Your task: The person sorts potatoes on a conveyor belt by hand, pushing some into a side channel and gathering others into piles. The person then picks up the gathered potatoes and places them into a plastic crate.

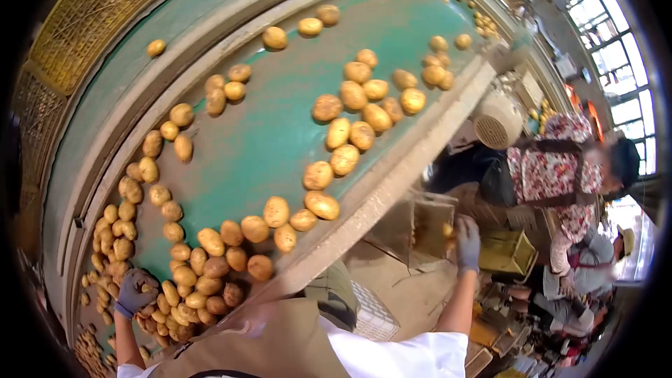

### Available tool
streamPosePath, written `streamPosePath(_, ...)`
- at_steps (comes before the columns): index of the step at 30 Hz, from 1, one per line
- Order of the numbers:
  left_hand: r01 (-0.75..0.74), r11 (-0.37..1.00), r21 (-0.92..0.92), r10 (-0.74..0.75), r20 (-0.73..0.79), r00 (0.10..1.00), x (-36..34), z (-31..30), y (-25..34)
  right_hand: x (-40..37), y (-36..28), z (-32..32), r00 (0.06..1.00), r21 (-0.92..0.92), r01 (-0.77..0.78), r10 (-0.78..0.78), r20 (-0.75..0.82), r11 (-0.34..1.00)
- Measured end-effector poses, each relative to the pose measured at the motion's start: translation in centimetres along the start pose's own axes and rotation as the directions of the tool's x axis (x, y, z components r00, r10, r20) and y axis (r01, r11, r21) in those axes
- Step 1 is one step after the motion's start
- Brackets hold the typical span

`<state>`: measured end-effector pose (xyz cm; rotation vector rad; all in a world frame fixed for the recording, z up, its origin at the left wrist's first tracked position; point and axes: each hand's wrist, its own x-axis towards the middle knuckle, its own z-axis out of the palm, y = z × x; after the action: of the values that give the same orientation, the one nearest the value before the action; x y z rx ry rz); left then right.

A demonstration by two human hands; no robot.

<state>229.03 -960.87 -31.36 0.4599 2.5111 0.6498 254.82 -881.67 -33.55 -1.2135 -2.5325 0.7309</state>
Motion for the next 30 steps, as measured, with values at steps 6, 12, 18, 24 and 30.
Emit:
streamPosePath(6,0.258,0.927,0.271,-0.335,0.298,0.894,-2.3,-2.4,-1.0,7.2,-22.9,2.7,0.956,0.488,0.287,-0.279,-0.092,0.824)
streamPosePath(12,-0.079,0.959,0.271,0.142,-0.222,0.965,11.0,0.6,17.0,13.9,-42.8,20.1,0.506,0.390,0.699,-0.800,0.321,0.599)
streamPosePath(18,-0.519,0.813,0.263,0.580,-0.301,0.757,19.4,10.8,29.5,15.2,-45.0,29.3,0.383,0.116,0.897,-0.882,0.275,0.426)
streamPosePath(24,-0.386,0.916,0.110,0.401,-0.292,0.869,15.7,9.0,21.8,8.1,-46.7,28.9,0.434,0.239,0.812,-0.825,0.362,0.532)
streamPosePath(30,-0.141,0.977,0.161,0.196,-0.410,0.891,8.2,7.7,13.3,-1.5,-46.4,29.0,0.491,0.328,0.729,-0.792,0.362,0.601)
